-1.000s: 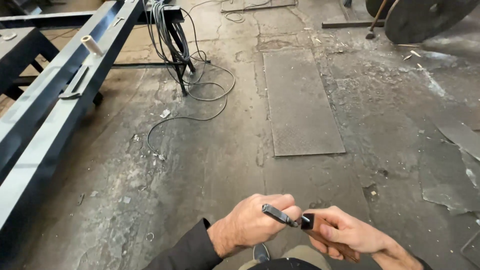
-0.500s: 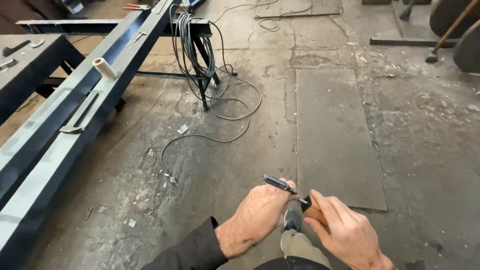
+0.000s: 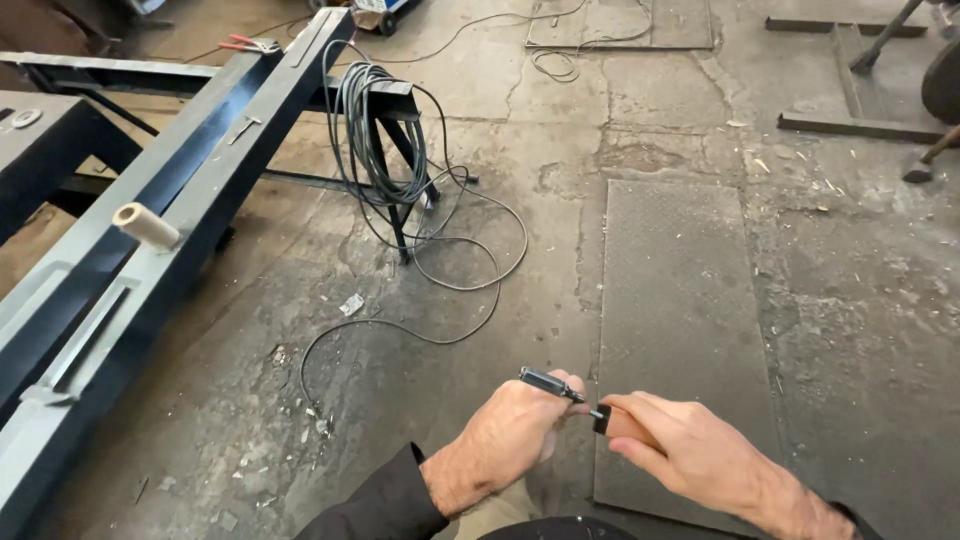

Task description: The person walks through a workshop while holding a threaded rod and a wooden block. They repeatedly insert the rod into the block and rotate it to tighten or loosen the fit, then remove the rod and repeat the cycle.

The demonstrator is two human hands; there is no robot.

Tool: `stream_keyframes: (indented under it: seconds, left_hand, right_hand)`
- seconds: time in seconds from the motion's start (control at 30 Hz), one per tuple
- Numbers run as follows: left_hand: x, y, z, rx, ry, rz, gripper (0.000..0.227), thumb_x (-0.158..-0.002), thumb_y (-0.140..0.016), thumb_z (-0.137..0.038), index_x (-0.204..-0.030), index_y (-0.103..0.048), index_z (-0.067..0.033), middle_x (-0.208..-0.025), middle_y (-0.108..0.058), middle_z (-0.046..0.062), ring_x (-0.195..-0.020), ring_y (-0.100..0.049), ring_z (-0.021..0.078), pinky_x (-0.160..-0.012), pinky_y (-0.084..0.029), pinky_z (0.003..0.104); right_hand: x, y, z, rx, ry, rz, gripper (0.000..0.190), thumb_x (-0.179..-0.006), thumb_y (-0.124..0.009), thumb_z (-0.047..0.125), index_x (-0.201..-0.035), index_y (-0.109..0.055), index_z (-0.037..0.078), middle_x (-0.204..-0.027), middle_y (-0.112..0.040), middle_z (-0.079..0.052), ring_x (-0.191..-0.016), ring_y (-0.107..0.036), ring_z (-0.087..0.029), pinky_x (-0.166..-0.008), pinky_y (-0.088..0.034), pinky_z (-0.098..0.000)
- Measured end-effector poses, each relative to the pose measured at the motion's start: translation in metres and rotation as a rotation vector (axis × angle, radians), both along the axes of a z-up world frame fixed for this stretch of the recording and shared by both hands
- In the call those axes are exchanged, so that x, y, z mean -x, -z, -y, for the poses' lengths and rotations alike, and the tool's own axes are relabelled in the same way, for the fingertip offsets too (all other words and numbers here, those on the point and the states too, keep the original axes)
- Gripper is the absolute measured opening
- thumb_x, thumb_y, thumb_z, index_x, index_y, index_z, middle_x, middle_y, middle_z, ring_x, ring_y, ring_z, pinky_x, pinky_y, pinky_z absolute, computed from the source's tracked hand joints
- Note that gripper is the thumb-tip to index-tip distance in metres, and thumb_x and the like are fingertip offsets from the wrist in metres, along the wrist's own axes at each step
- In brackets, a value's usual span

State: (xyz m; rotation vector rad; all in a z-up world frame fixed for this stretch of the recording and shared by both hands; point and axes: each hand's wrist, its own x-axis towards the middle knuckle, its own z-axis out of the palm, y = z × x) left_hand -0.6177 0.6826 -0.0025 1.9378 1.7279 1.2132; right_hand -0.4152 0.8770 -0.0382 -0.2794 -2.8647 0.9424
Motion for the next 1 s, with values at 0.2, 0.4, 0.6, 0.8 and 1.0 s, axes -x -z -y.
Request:
stream_keyframes:
  seconds: [0.2, 0.4, 0.6, 0.8, 1.0]
  left_hand:
    - [0.116, 0.014, -0.093, 0.082, 0.094, -0.063, 0.027, -0.088, -0.068, 0.004, -0.112, -0.062, -0.0072, -0.103, -0.070, 0.007, -0.081, -0.069, 0.0322, -0.072, -0.054, 0.043]
    - [0.255, 0.011, -0.184, 0.013, 0.110, 0.019, 0.026, -0.087, -0.067, 0.007, -0.109, -0.064, -0.0074, -0.098, -0.067, 0.008, -0.078, -0.065, 0.0312, -0.072, -0.053, 0.042]
    - [0.360, 0.011, -0.277, -0.080, -0.032, 0.134, 0.007, -0.092, -0.070, 0.006, -0.091, -0.063, 0.0039, -0.091, -0.076, 0.011, -0.070, -0.071, 0.0338, -0.071, -0.056, 0.041]
    - [0.440, 0.029, -0.346, -0.037, -0.037, 0.102, 0.023, -0.090, -0.065, 0.007, -0.109, -0.068, -0.0049, -0.096, -0.066, 0.008, -0.079, -0.066, 0.0294, -0.073, -0.052, 0.039]
    - [0.519, 0.044, -0.428, 0.022, -0.063, 0.061, 0.030, -0.085, -0.060, 0.007, -0.111, -0.064, -0.0077, -0.097, -0.060, 0.009, -0.078, -0.061, 0.0326, -0.074, -0.051, 0.043]
  right_hand:
    - [0.111, -0.001, -0.094, 0.629, -0.133, 0.072, 0.028, -0.107, -0.067, 0.025, -0.089, -0.076, 0.005, -0.067, -0.071, 0.000, -0.051, -0.062, -0.012, -0.049, -0.057, -0.0295]
    - [0.239, -0.012, -0.171, 0.671, 0.011, 0.138, 0.026, -0.106, -0.066, 0.023, -0.087, -0.072, 0.007, -0.068, -0.074, -0.003, -0.052, -0.064, -0.014, -0.050, -0.055, -0.0302]
    - [0.346, -0.002, -0.191, -0.476, 0.580, -0.097, 0.021, -0.093, -0.077, 0.046, -0.104, -0.072, 0.028, -0.078, -0.074, 0.008, -0.066, -0.075, -0.017, -0.057, -0.055, -0.0391]
    - [0.441, 0.009, -0.300, -0.109, 0.540, 0.131, 0.024, -0.101, -0.061, 0.039, -0.087, -0.074, 0.025, -0.075, -0.087, 0.004, -0.068, -0.079, -0.034, -0.064, -0.058, -0.0463]
    - [0.541, 0.025, -0.447, 0.819, 0.248, 0.416, 0.068, -0.117, -0.043, 0.042, -0.074, -0.071, -0.002, -0.059, -0.068, -0.014, -0.045, -0.056, -0.021, -0.044, -0.048, -0.0362]
